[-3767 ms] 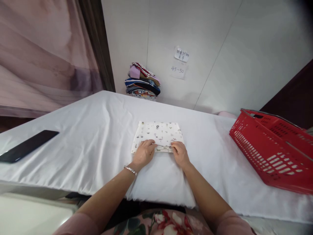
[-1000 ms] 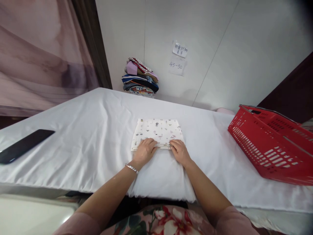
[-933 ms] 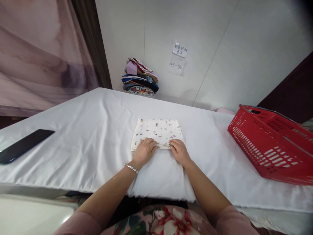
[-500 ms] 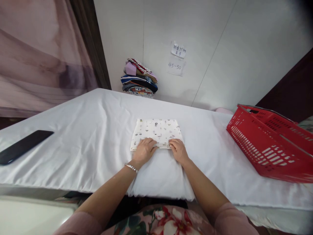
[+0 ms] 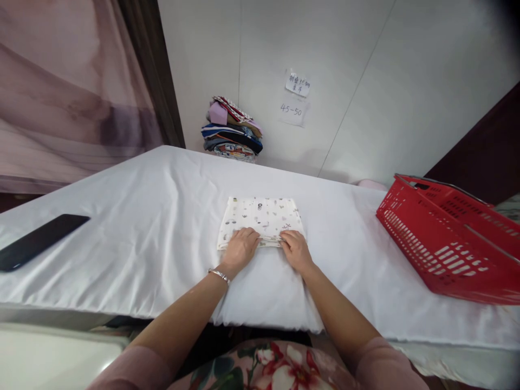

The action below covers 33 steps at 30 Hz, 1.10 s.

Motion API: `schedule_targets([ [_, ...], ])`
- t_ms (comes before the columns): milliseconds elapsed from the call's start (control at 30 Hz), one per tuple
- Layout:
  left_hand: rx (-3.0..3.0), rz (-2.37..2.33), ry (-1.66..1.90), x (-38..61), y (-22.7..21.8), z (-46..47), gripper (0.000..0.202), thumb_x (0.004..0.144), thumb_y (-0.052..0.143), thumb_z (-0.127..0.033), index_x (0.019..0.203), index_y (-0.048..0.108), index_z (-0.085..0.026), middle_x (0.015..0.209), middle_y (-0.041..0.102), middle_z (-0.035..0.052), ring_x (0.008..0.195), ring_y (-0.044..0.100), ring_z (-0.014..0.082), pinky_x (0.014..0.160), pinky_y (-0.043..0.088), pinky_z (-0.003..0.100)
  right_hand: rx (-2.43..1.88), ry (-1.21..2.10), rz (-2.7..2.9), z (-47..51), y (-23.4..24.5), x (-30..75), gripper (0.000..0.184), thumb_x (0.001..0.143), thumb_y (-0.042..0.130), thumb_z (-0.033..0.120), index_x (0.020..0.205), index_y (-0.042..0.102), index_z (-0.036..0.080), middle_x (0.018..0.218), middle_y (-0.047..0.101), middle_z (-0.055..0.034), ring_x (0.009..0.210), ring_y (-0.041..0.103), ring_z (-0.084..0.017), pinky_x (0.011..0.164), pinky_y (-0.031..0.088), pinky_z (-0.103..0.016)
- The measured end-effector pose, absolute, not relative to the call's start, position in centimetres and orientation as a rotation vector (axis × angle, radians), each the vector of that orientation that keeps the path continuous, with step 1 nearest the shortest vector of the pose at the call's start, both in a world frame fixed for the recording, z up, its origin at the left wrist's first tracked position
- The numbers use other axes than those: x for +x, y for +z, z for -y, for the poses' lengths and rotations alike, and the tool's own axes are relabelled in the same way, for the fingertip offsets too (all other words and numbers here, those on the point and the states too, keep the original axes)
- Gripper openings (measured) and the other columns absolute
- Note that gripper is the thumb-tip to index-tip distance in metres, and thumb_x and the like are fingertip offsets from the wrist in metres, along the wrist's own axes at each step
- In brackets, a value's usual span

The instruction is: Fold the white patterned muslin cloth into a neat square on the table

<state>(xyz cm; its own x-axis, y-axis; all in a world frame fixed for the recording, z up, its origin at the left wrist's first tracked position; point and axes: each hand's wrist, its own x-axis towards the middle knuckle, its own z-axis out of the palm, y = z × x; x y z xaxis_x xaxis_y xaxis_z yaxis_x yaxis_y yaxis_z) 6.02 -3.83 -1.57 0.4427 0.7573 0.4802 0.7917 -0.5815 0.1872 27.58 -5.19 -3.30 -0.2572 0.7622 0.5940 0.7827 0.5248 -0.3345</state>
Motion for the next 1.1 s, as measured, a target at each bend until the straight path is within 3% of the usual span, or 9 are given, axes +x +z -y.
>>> schedule_targets([
  [167,-2.625,1.372,-0.832,5.84,-1.54,3.96,0.024,0.093,0.038,-0.028,0.090,0.059,-0.017,0.089,0.060,0.0053,0.085,0.052,0.0200,0.076,0.040,0.036,-1.207,-0.103,2.059,5.47,-3.00,27.60,0.023,0.090,0.041,0.020,0.102,0.061,0.018,0.103,0.064,-0.0083,0.097,0.053,-0.021,0.086,0.041,-0.039],
  [533,-2.707,1.300,-0.920,5.21,-2.19,4.07,0.019,0.087,0.051,-0.031,0.099,0.059,-0.019,0.096,0.060,0.0054,0.092,0.051,0.0208,0.080,0.041,0.036,-1.199,-0.010,2.143,5.82,-3.14,28.16,0.023,0.085,0.050,0.018,0.105,0.060,0.019,0.107,0.062,-0.0084,0.100,0.052,-0.023,0.087,0.042,-0.041],
  [1100,-2.682,1.335,-0.881,5.48,-2.03,3.99,0.021,0.091,0.043,-0.030,0.095,0.061,-0.019,0.091,0.060,0.0053,0.088,0.052,0.0205,0.077,0.042,0.037,-1.238,-0.057,2.149,5.68,-3.13,27.98,0.026,0.090,0.044,0.020,0.110,0.060,0.020,0.108,0.062,-0.0084,0.100,0.052,-0.022,0.087,0.043,-0.040],
])
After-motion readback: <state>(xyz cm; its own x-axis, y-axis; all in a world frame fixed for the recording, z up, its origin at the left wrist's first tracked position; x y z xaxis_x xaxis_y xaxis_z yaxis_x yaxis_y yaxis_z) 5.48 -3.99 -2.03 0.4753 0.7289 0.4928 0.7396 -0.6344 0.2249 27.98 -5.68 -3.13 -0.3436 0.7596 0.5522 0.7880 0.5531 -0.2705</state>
